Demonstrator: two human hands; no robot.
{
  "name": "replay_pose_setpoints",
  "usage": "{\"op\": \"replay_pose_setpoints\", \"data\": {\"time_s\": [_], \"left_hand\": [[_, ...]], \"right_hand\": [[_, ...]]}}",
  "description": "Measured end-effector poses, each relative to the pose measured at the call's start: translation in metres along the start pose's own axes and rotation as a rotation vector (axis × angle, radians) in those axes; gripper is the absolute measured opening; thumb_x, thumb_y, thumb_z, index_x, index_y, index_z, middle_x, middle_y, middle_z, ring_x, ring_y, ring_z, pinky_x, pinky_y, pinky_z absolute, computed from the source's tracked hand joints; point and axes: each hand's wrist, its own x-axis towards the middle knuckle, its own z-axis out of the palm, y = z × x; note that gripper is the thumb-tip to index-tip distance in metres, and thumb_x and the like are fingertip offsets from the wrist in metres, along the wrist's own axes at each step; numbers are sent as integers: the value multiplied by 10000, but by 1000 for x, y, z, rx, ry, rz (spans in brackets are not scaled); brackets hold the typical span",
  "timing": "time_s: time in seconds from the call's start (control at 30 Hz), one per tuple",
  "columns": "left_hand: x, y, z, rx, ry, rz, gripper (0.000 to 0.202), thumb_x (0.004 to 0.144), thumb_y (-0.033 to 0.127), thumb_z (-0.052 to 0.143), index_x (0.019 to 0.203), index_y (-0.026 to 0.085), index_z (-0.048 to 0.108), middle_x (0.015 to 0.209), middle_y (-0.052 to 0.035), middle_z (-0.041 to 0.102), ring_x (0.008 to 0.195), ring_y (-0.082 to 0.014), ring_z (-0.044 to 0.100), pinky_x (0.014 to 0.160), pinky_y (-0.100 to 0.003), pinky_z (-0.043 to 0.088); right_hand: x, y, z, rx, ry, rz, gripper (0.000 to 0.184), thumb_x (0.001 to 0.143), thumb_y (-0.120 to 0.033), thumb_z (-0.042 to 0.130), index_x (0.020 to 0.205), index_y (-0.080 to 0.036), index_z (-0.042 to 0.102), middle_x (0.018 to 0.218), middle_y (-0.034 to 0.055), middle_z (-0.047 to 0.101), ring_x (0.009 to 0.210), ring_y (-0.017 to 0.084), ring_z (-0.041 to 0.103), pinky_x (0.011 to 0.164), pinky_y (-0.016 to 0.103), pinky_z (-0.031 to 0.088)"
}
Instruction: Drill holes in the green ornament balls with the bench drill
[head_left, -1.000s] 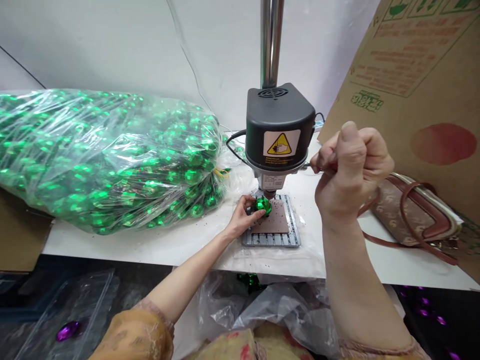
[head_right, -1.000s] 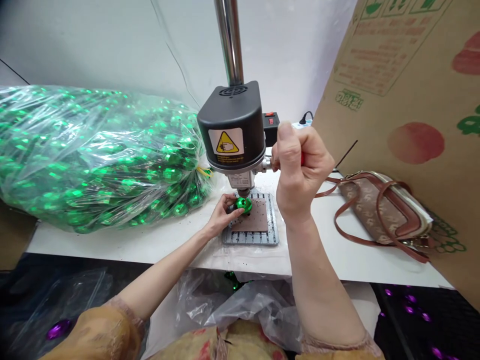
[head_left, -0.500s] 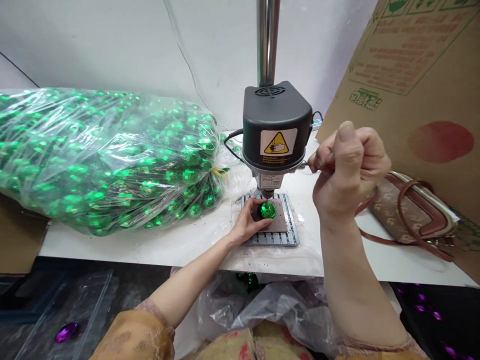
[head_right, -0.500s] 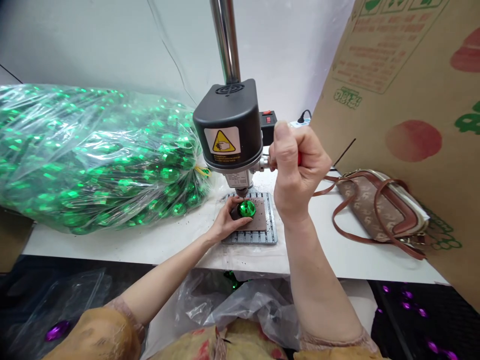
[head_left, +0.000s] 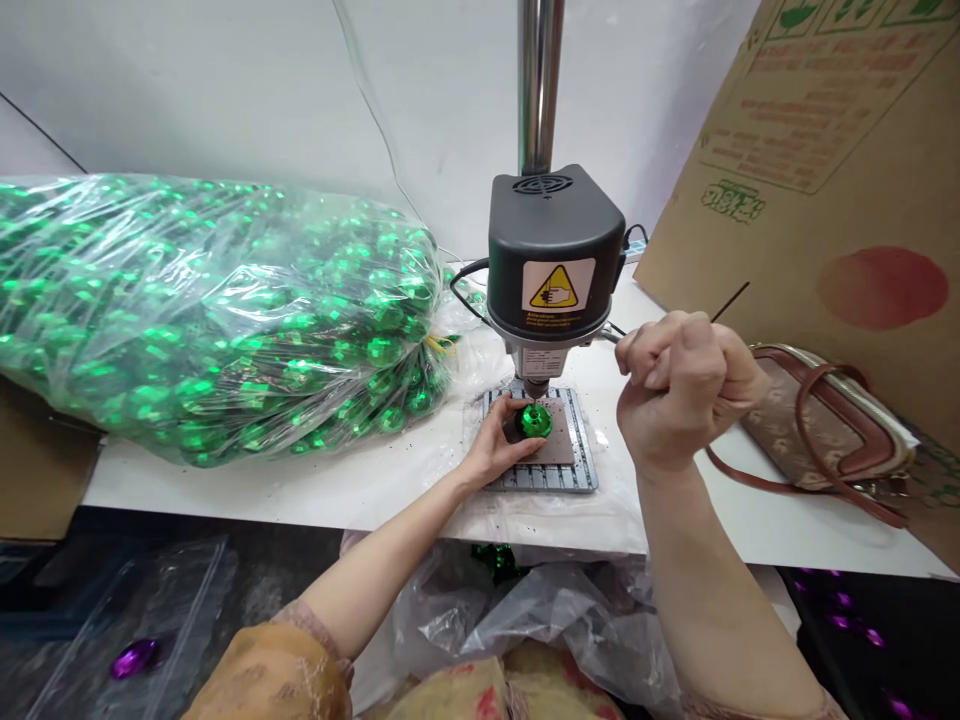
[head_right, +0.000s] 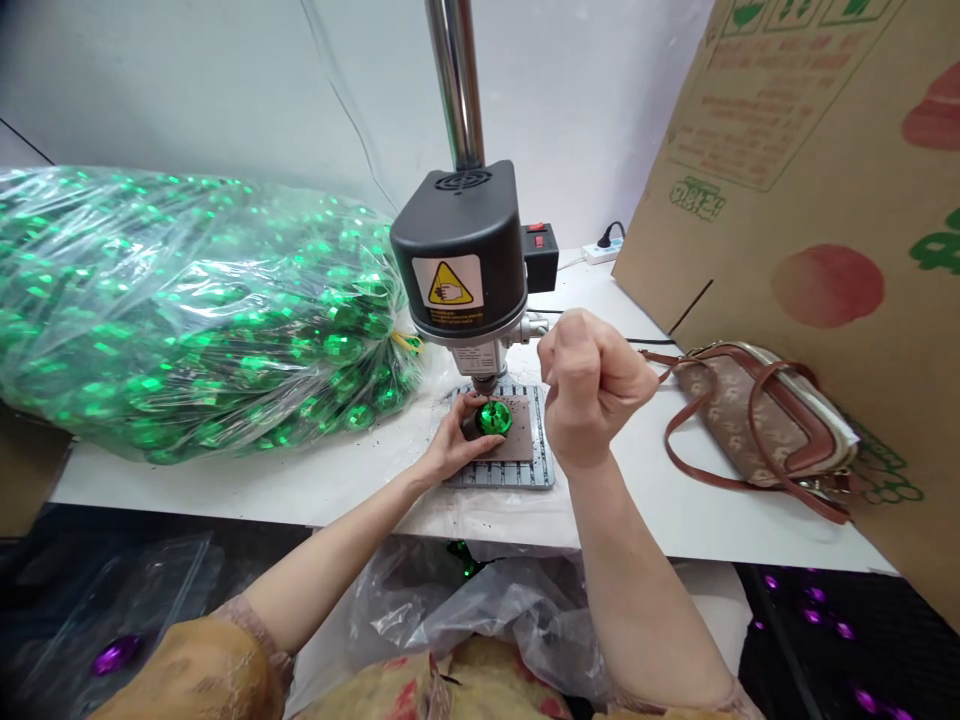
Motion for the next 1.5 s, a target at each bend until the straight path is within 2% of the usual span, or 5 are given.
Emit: {"op": "replay_pose_setpoints", "data": {"time_s": [0.47, 0.73, 1.17, 1.33, 1.5], "left_hand": [[-1, -1, 1, -35, 2, -12, 657, 685, 417, 952, 1215, 231, 612, 1270, -101, 653, 1274, -334, 610, 1189, -513, 409], [0, -3, -2, 32, 5, 14, 619, 693, 395, 949, 1211, 232, 651, 1336, -105, 645, 1507, -371, 428, 1302, -515, 246], [0, -6, -2, 50, -5, 20, 616, 719, 423, 929, 1219, 241, 619, 1341, -115, 646, 1510, -374, 434, 1298, -538, 261], [-1, -4, -1, 40, 1, 16, 625, 706, 424, 938, 1216, 239, 628, 1340, -116, 649, 1537, -374, 405, 1310, -536, 246], [0, -5, 1, 51, 34, 21, 605, 706, 422, 943, 1192, 218, 643, 1308, -126, 668, 1502, -370, 458, 1274, -523, 316]], "right_hand": [[-12, 11, -4, 36, 10, -164, 539, 943, -244, 588, 549, -161, 230, 448, -66, 210, 402, 24, 253, 425, 225, 283], [-17, 14, -7, 46, 17, -190, 557, 915, -229, 603, 524, -170, 211, 456, -72, 226, 400, 24, 231, 421, 249, 279], [-29, 21, -13, 58, 4, -243, 517, 881, -148, 593, 556, -163, 191, 452, -69, 257, 402, 24, 242, 451, 253, 307], [-25, 12, -6, 26, 62, -175, 566, 907, -186, 606, 527, -158, 187, 435, -66, 258, 389, 21, 243, 450, 265, 313], [11, -7, 16, -50, 105, 81, 485, 941, -240, 616, 529, -189, 365, 457, -69, 336, 410, 36, 342, 443, 255, 318]]}}
